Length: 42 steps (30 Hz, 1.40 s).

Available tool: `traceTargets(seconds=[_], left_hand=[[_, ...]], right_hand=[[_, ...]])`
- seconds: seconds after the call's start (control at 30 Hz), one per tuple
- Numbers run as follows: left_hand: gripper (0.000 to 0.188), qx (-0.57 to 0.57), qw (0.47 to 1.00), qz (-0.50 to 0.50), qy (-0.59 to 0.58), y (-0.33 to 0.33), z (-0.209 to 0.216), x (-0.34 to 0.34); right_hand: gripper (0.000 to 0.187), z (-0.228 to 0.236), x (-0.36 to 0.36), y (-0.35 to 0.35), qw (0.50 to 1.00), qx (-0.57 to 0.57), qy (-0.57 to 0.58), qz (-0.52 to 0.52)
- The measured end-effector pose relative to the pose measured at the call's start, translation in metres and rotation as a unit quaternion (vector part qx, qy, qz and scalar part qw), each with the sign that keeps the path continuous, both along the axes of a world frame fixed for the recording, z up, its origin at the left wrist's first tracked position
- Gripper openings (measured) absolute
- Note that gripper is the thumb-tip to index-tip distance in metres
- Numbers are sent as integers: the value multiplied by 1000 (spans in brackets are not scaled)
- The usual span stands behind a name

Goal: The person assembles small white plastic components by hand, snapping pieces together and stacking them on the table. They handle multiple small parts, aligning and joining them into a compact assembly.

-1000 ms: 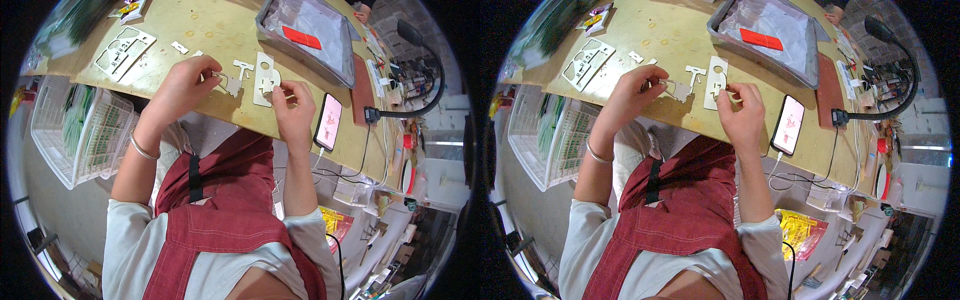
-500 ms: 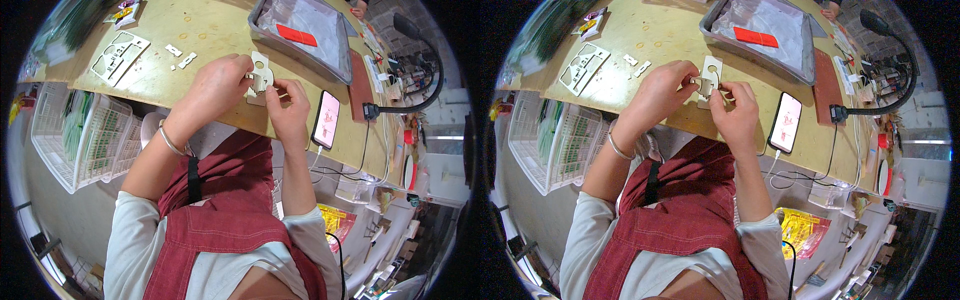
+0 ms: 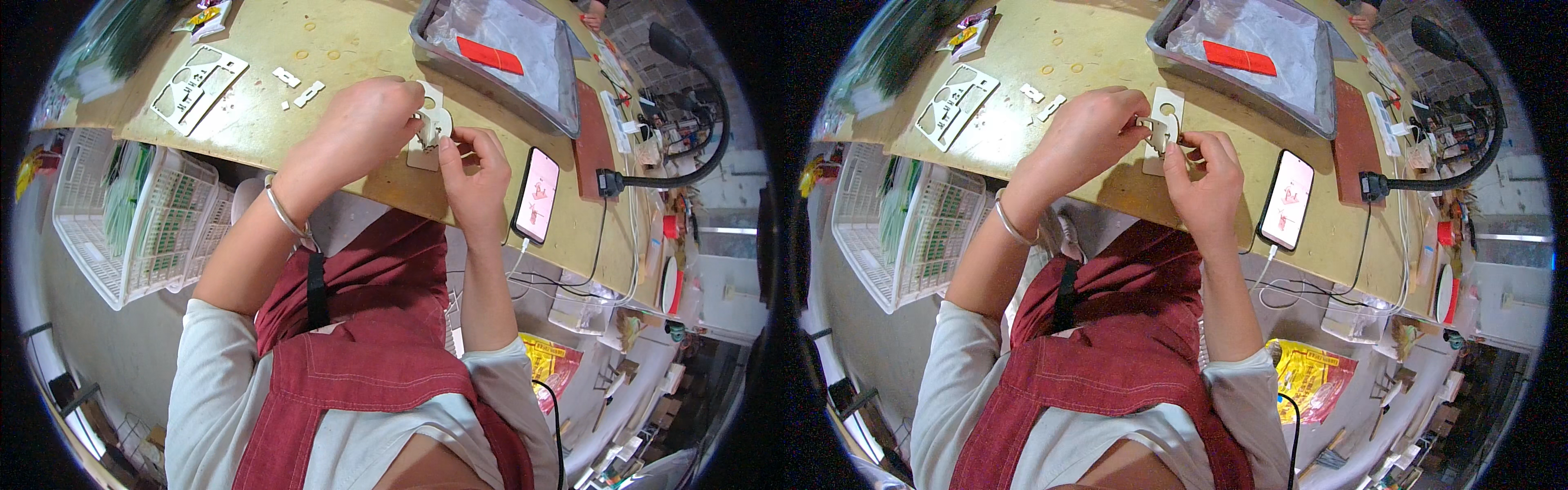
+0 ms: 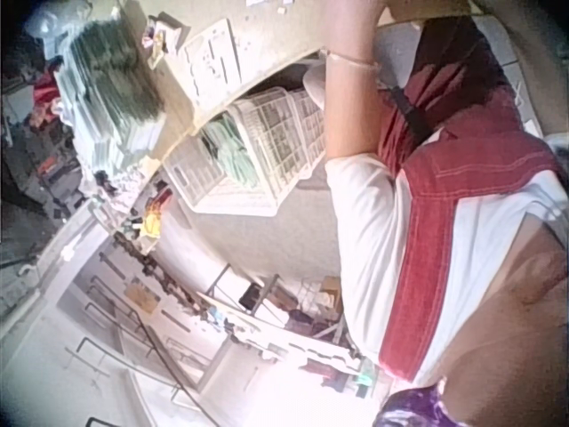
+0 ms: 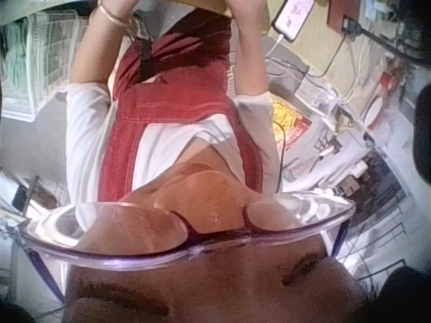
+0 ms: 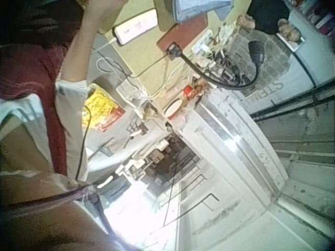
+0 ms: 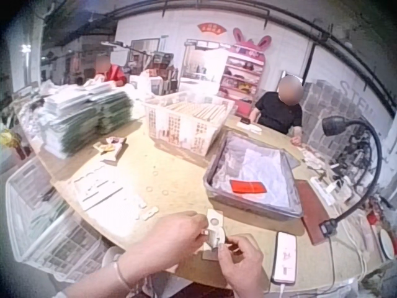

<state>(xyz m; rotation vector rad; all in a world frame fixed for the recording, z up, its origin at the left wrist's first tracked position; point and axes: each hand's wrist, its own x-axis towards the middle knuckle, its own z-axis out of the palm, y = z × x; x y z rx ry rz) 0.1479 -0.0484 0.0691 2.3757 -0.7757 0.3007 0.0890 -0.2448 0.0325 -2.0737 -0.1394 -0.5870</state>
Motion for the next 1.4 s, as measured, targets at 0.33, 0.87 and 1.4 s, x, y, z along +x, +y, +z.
traceTargets(seconds=[0.33, 0.87, 1.4], left_hand=[[17, 32, 997, 49, -49, 14, 11, -1], [15, -109, 992, -25, 54, -7, -5, -3], [16, -143, 987, -45, 64, -18, -11, -11]], right_hand=[[19, 3, 0, -1, 1000, 6, 7, -1], [19, 1, 1, -1, 999, 27, 20, 34], [13, -11, 1, -4, 995, 80, -2, 62]])
